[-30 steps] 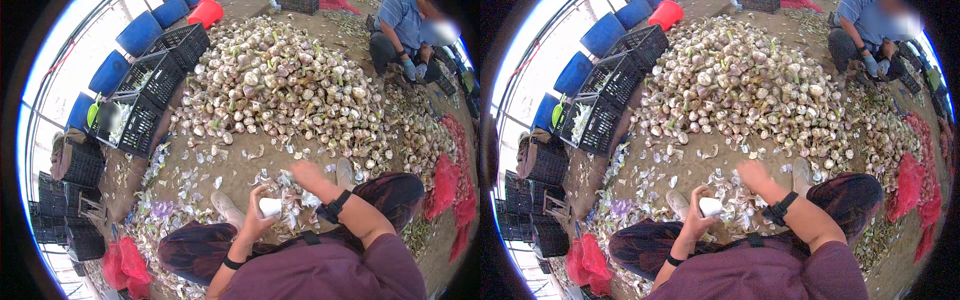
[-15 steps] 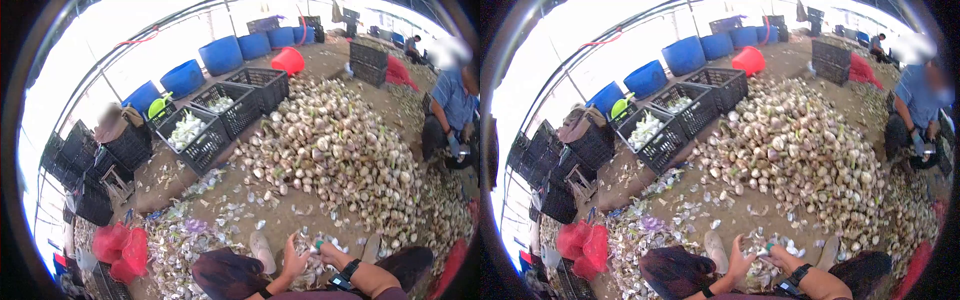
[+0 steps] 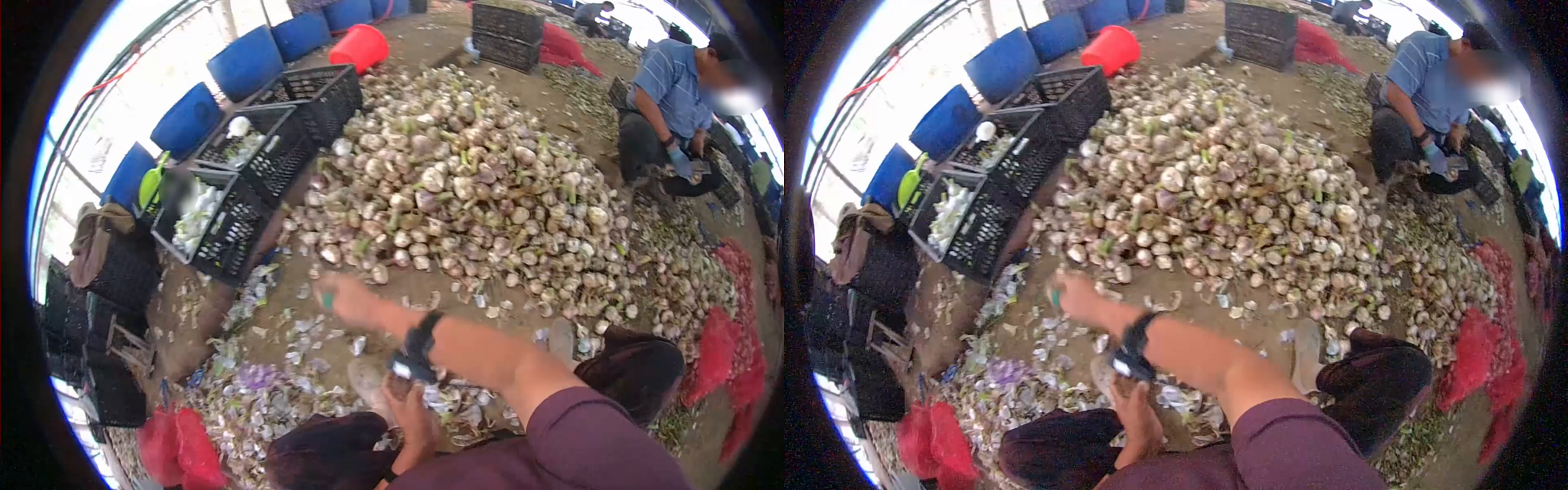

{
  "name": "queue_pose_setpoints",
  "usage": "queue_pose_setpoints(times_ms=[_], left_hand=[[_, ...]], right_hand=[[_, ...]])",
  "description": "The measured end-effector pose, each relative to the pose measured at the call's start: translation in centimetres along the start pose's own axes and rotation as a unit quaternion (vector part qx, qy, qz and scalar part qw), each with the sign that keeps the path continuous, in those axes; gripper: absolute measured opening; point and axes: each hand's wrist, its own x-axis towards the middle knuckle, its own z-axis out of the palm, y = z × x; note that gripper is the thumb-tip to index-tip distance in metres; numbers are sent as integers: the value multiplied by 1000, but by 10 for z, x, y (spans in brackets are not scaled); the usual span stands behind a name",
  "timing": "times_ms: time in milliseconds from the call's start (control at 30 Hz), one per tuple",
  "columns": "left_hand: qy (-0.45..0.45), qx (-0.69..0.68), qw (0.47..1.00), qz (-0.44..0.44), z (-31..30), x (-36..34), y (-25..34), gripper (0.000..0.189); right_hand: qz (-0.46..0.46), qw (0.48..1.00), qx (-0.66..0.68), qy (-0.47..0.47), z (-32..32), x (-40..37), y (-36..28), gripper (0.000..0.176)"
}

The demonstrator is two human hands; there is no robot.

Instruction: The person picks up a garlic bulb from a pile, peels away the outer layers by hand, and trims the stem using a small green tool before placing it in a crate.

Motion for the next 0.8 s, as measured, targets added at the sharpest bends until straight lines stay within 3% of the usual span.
queue_pose_setpoints(times_ms=[33,67,100,167,200,233,267,333,467,567,633,667,733,767,800], left_hand=[[31,23,999,7,6,-2,1,55],[20,64,998,2,5,1,1,53],[14,105,994,-1,2,3,0,52],[30,88,995,-28,-1,7,-10,49],[34,80,995,-38,0,10,-13,48],[39,93,993,-55,3,14,-13,48],[43,104,991,-72,6,17,-12,48],[45,124,986,-98,8,24,-17,48],[36,129,981,-144,0,38,-39,46],[27,117,977,-175,4,36,-41,46],[34,130,971,-195,8,36,-40,47],[10,196,965,-175,0,36,-50,46],[-36,299,945,-129,-5,37,-55,48],[-65,338,932,-113,-5,36,-53,50],[-59,289,947,-128,-8,37,-66,51]], right_hand=[[26,992,-117,-48,7,-33,45,24],[27,990,-101,-92,6,-73,94,27],[131,966,-105,-195,-4,-110,129,31],[265,929,-169,-198,-46,-171,154,31],[312,932,-119,-142,-62,-195,207,27],[448,884,-100,-93,-88,-195,193,28],[391,894,-206,-71,-112,-194,196,28],[343,904,-245,72,-149,-188,230,34],[383,847,-336,151,-189,-131,243,47],[454,823,-326,-100,-204,-102,242,54],[393,841,-370,-31,-188,-122,306,55],[309,838,-440,-100,-191,-139,329,41],[103,782,-584,-191,-196,-173,369,20],[150,865,-475,-58,-188,-170,326,22],[80,861,-490,-106,-204,-191,345,23]])
